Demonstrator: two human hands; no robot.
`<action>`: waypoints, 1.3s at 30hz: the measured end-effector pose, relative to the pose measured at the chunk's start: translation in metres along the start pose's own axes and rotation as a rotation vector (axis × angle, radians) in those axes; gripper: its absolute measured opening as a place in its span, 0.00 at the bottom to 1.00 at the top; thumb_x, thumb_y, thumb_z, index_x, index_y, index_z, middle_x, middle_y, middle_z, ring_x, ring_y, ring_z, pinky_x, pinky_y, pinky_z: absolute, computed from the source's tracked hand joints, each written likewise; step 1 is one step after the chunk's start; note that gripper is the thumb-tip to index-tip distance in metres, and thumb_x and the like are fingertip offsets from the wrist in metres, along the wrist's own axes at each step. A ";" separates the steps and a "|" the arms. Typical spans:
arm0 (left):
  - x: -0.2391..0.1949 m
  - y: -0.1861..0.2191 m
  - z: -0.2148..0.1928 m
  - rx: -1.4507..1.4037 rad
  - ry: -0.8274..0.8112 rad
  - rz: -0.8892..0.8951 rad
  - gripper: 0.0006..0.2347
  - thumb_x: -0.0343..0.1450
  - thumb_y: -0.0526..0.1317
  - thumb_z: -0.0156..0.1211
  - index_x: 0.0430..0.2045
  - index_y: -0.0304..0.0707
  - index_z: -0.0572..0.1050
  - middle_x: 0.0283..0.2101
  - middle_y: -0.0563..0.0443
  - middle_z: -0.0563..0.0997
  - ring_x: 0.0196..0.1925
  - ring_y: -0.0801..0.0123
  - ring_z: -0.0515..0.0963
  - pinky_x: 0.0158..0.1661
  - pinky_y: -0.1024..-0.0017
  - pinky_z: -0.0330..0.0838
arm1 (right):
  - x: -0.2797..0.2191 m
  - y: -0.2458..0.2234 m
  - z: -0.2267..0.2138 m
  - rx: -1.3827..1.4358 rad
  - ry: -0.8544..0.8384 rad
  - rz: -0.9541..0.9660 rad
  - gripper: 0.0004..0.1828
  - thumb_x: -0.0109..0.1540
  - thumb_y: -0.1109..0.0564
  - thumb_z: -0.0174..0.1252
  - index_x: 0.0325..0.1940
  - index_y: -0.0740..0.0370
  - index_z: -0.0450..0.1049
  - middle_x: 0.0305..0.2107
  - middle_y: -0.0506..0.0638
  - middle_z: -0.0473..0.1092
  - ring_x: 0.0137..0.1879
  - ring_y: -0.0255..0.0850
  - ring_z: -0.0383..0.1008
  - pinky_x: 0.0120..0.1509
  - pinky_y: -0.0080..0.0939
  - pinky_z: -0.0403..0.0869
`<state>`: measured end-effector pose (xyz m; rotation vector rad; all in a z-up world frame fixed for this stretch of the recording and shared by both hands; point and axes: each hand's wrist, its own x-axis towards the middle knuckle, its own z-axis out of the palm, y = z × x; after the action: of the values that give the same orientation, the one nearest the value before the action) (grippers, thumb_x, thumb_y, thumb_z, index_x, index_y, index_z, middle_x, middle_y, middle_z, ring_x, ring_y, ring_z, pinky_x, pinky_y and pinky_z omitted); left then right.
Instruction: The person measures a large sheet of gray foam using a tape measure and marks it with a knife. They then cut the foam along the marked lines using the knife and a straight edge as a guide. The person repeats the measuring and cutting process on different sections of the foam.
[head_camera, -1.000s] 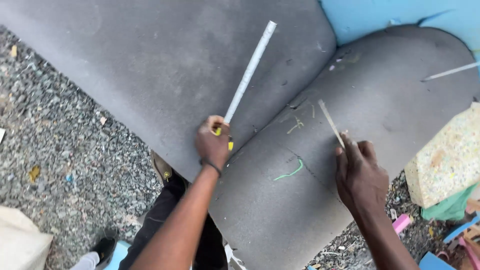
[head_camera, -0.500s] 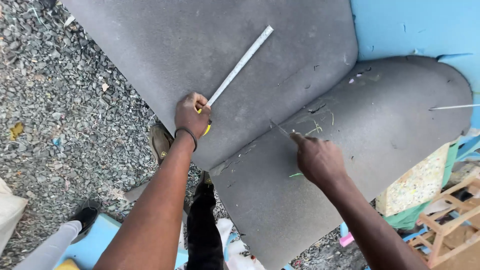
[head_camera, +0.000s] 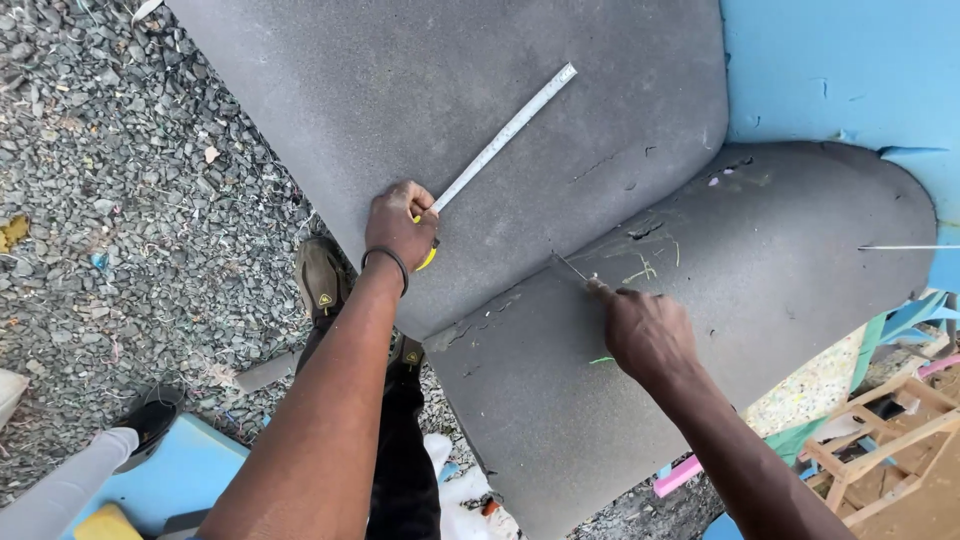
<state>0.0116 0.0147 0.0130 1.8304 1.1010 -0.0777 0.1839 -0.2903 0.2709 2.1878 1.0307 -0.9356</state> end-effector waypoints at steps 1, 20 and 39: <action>0.001 -0.002 0.002 -0.001 -0.001 -0.002 0.02 0.74 0.43 0.76 0.38 0.56 0.88 0.37 0.54 0.91 0.55 0.50 0.91 0.63 0.54 0.86 | -0.001 -0.003 -0.006 -0.001 -0.002 -0.001 0.34 0.79 0.61 0.52 0.87 0.38 0.81 0.43 0.55 0.92 0.33 0.48 0.91 0.37 0.50 0.88; 0.006 -0.011 0.008 0.029 -0.001 0.004 0.04 0.74 0.46 0.76 0.39 0.59 0.86 0.39 0.55 0.88 0.59 0.51 0.88 0.68 0.51 0.83 | 0.016 -0.003 -0.015 0.101 0.132 -0.029 0.35 0.79 0.64 0.50 0.89 0.42 0.80 0.42 0.58 0.91 0.24 0.44 0.81 0.30 0.47 0.79; -0.082 0.099 0.094 0.015 0.100 0.193 0.07 0.70 0.38 0.80 0.33 0.57 0.84 0.36 0.52 0.89 0.49 0.46 0.92 0.53 0.48 0.90 | -0.019 0.088 0.107 0.409 0.500 0.582 0.16 0.91 0.42 0.48 0.76 0.50 0.73 0.47 0.74 0.87 0.48 0.80 0.91 0.57 0.81 0.86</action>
<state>0.0693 -0.1219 0.0707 1.9625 0.9878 0.1204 0.2078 -0.4238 0.2353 2.9209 0.3408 -0.3504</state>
